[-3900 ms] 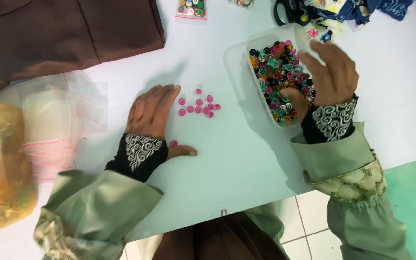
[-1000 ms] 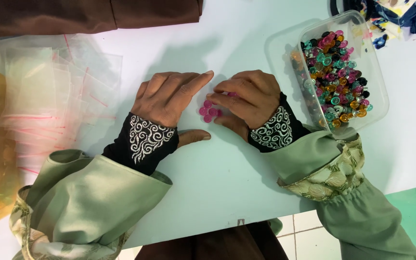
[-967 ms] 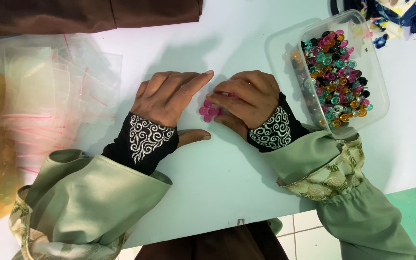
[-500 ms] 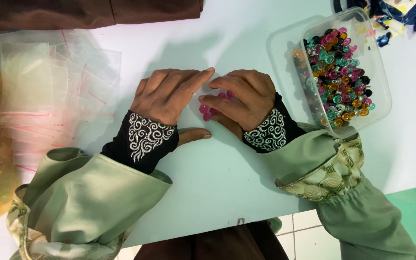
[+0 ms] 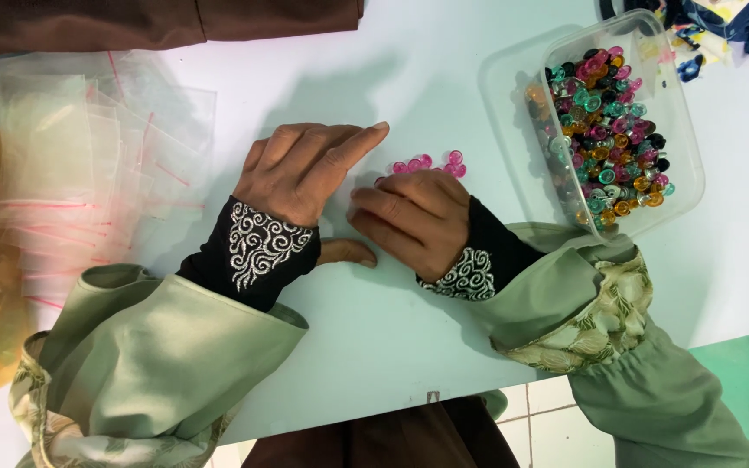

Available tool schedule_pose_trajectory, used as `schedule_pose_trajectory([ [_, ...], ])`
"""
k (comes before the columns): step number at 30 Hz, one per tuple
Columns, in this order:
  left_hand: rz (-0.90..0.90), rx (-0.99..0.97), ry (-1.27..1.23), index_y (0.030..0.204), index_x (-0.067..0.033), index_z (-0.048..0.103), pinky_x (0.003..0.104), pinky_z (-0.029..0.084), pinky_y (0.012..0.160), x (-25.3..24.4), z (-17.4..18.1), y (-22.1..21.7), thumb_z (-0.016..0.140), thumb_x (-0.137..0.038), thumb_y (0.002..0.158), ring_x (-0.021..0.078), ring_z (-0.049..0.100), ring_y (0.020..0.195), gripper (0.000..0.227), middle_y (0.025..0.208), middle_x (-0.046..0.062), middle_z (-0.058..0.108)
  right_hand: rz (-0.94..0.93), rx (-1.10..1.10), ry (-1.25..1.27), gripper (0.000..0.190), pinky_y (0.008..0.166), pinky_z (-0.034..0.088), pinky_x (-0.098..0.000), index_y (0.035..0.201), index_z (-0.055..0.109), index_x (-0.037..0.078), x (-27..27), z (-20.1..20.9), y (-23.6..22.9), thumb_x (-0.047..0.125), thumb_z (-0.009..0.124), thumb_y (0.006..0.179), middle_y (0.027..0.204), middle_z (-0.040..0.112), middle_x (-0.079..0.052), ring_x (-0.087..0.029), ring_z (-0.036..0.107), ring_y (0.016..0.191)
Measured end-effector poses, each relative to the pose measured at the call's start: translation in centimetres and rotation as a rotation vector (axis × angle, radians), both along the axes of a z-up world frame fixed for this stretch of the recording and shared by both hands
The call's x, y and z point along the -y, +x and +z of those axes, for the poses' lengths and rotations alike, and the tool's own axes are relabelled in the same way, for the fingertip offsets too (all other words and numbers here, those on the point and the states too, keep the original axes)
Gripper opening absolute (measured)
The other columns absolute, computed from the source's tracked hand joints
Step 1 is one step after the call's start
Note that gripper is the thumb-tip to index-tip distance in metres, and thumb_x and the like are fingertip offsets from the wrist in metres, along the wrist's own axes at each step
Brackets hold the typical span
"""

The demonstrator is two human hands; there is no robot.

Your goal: The person sorts various buttons by color and size, picking them from a container and placing them into small plastic bags.

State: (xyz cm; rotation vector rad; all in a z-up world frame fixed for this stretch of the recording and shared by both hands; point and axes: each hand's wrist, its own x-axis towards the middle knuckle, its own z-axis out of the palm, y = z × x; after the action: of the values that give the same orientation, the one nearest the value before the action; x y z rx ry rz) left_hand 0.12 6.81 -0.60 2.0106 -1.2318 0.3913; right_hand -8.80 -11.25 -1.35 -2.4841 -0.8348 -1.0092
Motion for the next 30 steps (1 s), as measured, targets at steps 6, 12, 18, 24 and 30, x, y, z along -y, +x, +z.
schedule_pose_trajectory([
  [6,0.027,0.077,-0.039,0.139,-0.0156,0.065,0.034,0.049,0.100,0.7,-2.2,0.5,0.056,-0.038,0.106,0.0186,0.057,0.105,0.041,0.115,0.000,0.068,0.027,-0.026,-0.006,0.017,0.066,0.055,-0.0353,0.090,0.073,0.003,-1.0,1.5,-1.6,0.014,0.069,0.102,0.096,0.072,-0.011,-0.027,0.063,0.076],
  [12,-0.002,0.017,0.009,0.142,-0.0147,0.063,0.033,0.045,0.105,0.2,1.7,-0.8,0.043,-0.057,0.108,0.0193,0.056,0.108,0.058,0.121,0.003,0.068,0.000,-0.100,0.044,0.022,0.058,0.050,-0.0323,0.083,0.070,0.006,-0.1,1.5,-3.1,0.014,0.066,0.104,0.087,0.066,-0.007,-0.023,0.057,0.066],
  [18,-0.060,0.072,0.049,0.141,-0.0153,0.064,0.036,0.043,0.106,0.9,1.7,-0.6,0.052,-0.058,0.102,0.0202,0.056,0.113,0.059,0.125,0.001,0.066,-0.148,-0.436,0.291,0.023,0.058,0.049,-0.0342,0.083,0.065,0.010,0.9,2.6,-4.8,0.023,0.068,0.103,0.070,0.054,-0.004,-0.023,0.056,0.061],
  [24,-0.168,0.187,0.024,0.132,-0.0130,0.070,0.046,0.044,0.108,3.7,1.3,-2.1,0.063,-0.070,0.087,0.0303,0.057,0.121,0.073,0.133,0.006,0.064,-0.177,-0.643,0.376,0.016,0.067,0.048,-0.0547,0.096,0.068,0.001,11.0,2.6,-7.4,0.016,0.069,0.101,0.076,0.062,-0.022,-0.047,0.063,0.075],
  [30,-0.234,0.242,-0.163,0.132,-0.0172,0.068,0.052,0.032,0.119,12.5,-1.1,-7.9,0.027,-0.075,0.097,0.0288,0.054,0.136,0.078,0.142,0.006,0.062,-0.294,-0.318,0.118,0.016,0.083,0.057,-0.0564,0.119,0.076,-0.003,20.1,3.4,-9.4,-0.003,0.073,0.103,0.108,0.071,-0.023,-0.048,0.069,0.101],
])
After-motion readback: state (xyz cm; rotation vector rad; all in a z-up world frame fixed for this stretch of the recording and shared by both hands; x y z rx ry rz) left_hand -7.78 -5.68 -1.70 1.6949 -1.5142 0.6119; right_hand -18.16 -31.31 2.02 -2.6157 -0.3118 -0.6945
